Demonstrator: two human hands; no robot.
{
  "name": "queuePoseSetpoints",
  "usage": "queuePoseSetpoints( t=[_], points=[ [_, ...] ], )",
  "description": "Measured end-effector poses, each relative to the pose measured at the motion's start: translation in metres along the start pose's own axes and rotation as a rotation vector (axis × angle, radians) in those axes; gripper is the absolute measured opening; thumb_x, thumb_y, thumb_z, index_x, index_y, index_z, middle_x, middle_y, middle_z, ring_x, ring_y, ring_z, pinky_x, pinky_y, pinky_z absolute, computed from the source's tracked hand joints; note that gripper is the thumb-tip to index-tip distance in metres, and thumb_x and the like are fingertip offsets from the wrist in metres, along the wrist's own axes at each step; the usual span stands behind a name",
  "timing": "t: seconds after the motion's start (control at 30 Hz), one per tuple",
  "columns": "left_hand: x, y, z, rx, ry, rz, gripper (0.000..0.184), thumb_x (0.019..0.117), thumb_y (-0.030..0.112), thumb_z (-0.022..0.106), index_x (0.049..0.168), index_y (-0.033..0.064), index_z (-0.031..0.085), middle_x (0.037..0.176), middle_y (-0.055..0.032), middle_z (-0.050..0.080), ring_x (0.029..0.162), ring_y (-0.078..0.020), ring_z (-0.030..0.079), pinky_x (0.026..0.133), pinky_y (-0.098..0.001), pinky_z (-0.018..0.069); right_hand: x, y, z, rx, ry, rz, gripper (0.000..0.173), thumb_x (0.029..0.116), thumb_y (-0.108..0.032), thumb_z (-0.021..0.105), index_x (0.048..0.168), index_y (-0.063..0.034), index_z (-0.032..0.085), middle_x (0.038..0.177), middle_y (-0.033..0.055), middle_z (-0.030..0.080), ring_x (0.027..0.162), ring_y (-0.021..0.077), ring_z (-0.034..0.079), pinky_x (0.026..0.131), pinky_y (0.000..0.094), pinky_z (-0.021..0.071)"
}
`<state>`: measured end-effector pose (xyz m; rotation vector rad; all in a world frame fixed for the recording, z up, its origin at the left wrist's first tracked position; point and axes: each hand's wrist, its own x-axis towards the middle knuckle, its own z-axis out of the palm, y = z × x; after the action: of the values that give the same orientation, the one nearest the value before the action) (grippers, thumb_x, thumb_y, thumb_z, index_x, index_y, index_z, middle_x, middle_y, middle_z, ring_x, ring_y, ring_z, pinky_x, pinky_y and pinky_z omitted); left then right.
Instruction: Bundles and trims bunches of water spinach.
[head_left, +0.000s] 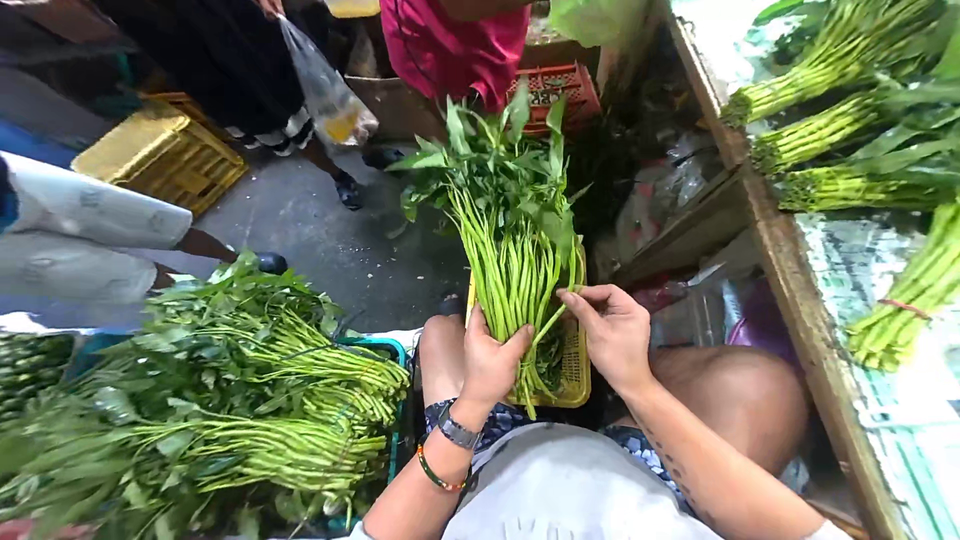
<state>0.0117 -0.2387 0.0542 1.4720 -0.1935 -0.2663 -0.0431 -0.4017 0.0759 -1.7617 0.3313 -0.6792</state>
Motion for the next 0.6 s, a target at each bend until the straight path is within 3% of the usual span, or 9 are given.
queuePoseSetpoints(
  t=[0.07,0.1,0.17,0.27,0.37,0.43,0.5,0.53,0.6],
  points=[
    [-0.001,-0.002,0.004,-0.016,-0.009,-0.032,0.062,0.08,0.004,0.081,0.133,-0.0041,0.05,0.11,-0.0153,0.071,0.099,-0.0216,0.073,0.088,-0.0384,0.0635,0.001,0.014,-0.006,-0.323,-0.002,-0.293,0.01,0.0931,-0.017,0.076,0.093,-0.0062,0.076,0.122,0.0098,0.07,0.098,0.0135,0.071,0.083,0.0273,0.0613],
    [-0.001,-0.003,0.006,-0.026,-0.022,-0.041,0.062,0.0802,0.004,0.081,0.133,-0.0047,0.05,0.11,-0.016,0.071,0.1,-0.0224,0.073,0.088,-0.039,0.0634,0.002,0.019,-0.009,-0.438,-0.017,-0.41,0.011,0.0949,-0.019,0.075,0.095,-0.008,0.078,0.122,0.013,0.069,0.095,0.0162,0.07,0.081,0.0303,0.0609],
    [-0.003,-0.006,0.011,-0.012,-0.047,-0.053,0.062,0.0803,0.004,0.081,0.133,-0.0054,0.05,0.111,-0.0159,0.07,0.101,-0.0221,0.072,0.09,-0.0389,0.0631,0.001,0.021,-0.012,-0.532,-0.089,-0.515,0.011,0.098,-0.018,0.07,0.099,-0.0098,0.077,0.117,0.0108,0.072,0.101,0.0197,0.071,0.089,0.0347,0.0601],
    [-0.002,-0.005,0.014,0.052,-0.063,-0.068,0.059,0.0795,0.006,0.081,0.13,-0.0062,0.052,0.11,-0.0146,0.071,0.1,-0.0192,0.072,0.09,-0.0373,0.0619,-0.007,0.019,-0.009,-0.511,-0.185,-0.486,0.015,0.1021,-0.016,0.063,0.102,-0.0072,0.075,0.12,0.0084,0.074,0.113,0.0187,0.07,0.099,0.0318,0.0572],
    [0.004,0.0,0.012,0.085,-0.066,-0.077,0.06,0.0788,0.008,0.082,0.13,-0.0032,0.053,0.109,-0.0134,0.071,0.098,-0.0175,0.072,0.088,-0.0351,0.0625,-0.01,0.019,-0.008,-0.456,-0.258,-0.442,0.018,0.1037,-0.018,0.061,0.099,-0.0055,0.074,0.129,0.0113,0.07,0.115,0.0188,0.07,0.1,0.0297,0.0563],
    [0.008,0.0,0.008,0.107,-0.044,-0.038,0.06,0.0772,0.007,0.084,0.129,-0.0039,0.054,0.105,-0.0129,0.072,0.095,-0.0151,0.072,0.086,-0.0321,0.0619,-0.009,0.017,-0.009,-0.436,-0.375,-0.442,0.019,0.1039,-0.019,0.061,0.097,-0.0045,0.071,0.14,0.0162,0.063,0.119,0.0217,0.068,0.101,0.032,0.0554],
    [0.011,0.003,0.005,0.082,-0.024,-0.021,0.058,0.0766,0.005,0.083,0.127,-0.0039,0.055,0.101,-0.0132,0.073,0.09,-0.0159,0.073,0.082,-0.0324,0.0631,-0.01,0.016,-0.013,-0.401,-0.454,-0.468,0.019,0.1042,-0.02,0.061,0.097,-0.0053,0.07,0.15,0.018,0.054,0.132,0.0248,0.059,0.109,0.0363,0.0509],
    [0.012,0.007,0.003,0.078,-0.021,-0.031,0.059,0.0769,0.005,0.083,0.128,-0.0037,0.055,0.102,-0.0129,0.073,0.09,-0.0159,0.074,0.082,-0.0325,0.0632,-0.011,0.017,-0.016,-0.366,-0.431,-0.508,0.017,0.1038,-0.02,0.062,0.099,-0.0064,0.071,0.15,0.0172,0.054,0.138,0.0262,0.054,0.113,0.0394,0.0483],
    [0.016,0.015,-0.004,0.059,-0.013,-0.072,0.063,0.0783,0.005,0.083,0.133,-0.0017,0.054,0.108,-0.0126,0.073,0.096,-0.0162,0.073,0.087,-0.0338,0.063,-0.016,0.023,-0.022,-0.326,-0.313,-0.582,0.011,0.1026,-0.018,0.064,0.099,-0.0092,0.068,0.139,0.0137,0.063,0.135,0.026,0.057,0.113,0.0434,0.0491]
  ],
)
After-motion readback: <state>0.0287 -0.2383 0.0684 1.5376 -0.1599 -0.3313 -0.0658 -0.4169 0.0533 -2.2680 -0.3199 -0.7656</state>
